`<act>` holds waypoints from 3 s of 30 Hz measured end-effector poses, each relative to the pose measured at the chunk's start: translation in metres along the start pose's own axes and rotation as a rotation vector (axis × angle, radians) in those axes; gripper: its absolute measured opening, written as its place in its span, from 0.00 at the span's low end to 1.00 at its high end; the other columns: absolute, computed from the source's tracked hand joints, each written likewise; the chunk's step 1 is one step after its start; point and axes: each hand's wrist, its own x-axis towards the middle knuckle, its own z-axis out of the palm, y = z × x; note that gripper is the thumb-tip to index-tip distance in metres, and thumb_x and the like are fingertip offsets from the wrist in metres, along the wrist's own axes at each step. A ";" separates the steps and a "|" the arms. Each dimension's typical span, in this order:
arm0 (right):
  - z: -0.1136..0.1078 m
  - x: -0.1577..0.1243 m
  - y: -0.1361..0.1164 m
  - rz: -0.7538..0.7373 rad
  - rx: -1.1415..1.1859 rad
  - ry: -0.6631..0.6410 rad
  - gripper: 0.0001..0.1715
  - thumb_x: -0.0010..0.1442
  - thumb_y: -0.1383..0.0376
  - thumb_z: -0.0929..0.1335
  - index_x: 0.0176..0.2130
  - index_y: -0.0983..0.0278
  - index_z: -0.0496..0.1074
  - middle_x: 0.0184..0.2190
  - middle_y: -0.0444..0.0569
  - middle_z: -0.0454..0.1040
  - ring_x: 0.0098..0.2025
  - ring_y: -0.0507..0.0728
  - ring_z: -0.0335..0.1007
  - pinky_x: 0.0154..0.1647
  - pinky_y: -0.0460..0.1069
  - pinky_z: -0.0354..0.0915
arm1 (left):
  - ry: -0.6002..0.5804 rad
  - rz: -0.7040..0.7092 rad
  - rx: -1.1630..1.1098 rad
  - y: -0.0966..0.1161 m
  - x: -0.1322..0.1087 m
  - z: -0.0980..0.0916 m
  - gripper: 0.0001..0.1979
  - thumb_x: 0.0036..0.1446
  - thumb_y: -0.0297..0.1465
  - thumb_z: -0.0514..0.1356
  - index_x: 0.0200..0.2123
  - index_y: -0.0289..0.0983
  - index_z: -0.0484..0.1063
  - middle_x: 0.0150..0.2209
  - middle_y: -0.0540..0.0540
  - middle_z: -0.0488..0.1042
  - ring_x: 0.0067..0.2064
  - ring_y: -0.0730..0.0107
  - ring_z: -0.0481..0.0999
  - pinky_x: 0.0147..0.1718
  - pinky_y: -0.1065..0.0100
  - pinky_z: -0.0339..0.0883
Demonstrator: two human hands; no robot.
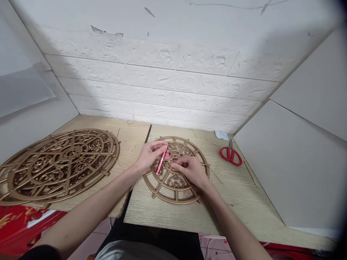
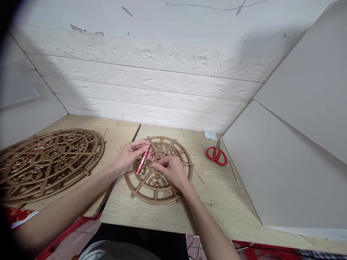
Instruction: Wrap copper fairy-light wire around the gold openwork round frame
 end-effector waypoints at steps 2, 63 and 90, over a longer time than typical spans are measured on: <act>0.009 0.001 -0.001 0.005 0.019 0.036 0.17 0.53 0.53 0.68 0.30 0.63 0.78 0.22 0.45 0.72 0.23 0.51 0.60 0.25 0.47 0.54 | 0.017 -0.001 -0.018 -0.001 0.000 0.000 0.16 0.41 0.33 0.68 0.35 0.32 0.74 0.28 0.44 0.76 0.30 0.65 0.77 0.34 0.60 0.75; 0.008 -0.004 -0.019 -0.213 0.080 0.085 0.13 0.58 0.62 0.65 0.24 0.64 0.70 0.22 0.45 0.65 0.23 0.50 0.57 0.23 0.46 0.54 | 0.362 -0.099 -0.266 -0.011 0.011 -0.006 0.05 0.48 0.23 0.64 0.30 0.30 0.70 0.26 0.42 0.76 0.27 0.71 0.76 0.32 0.66 0.71; 0.008 -0.004 -0.005 -0.305 -0.026 0.147 0.13 0.59 0.64 0.65 0.43 0.57 0.76 0.38 0.49 0.78 0.40 0.60 0.75 0.43 0.55 0.68 | 0.393 -0.044 -0.285 -0.014 0.010 -0.006 0.09 0.39 0.25 0.69 0.27 0.29 0.73 0.24 0.45 0.75 0.26 0.72 0.74 0.34 0.65 0.72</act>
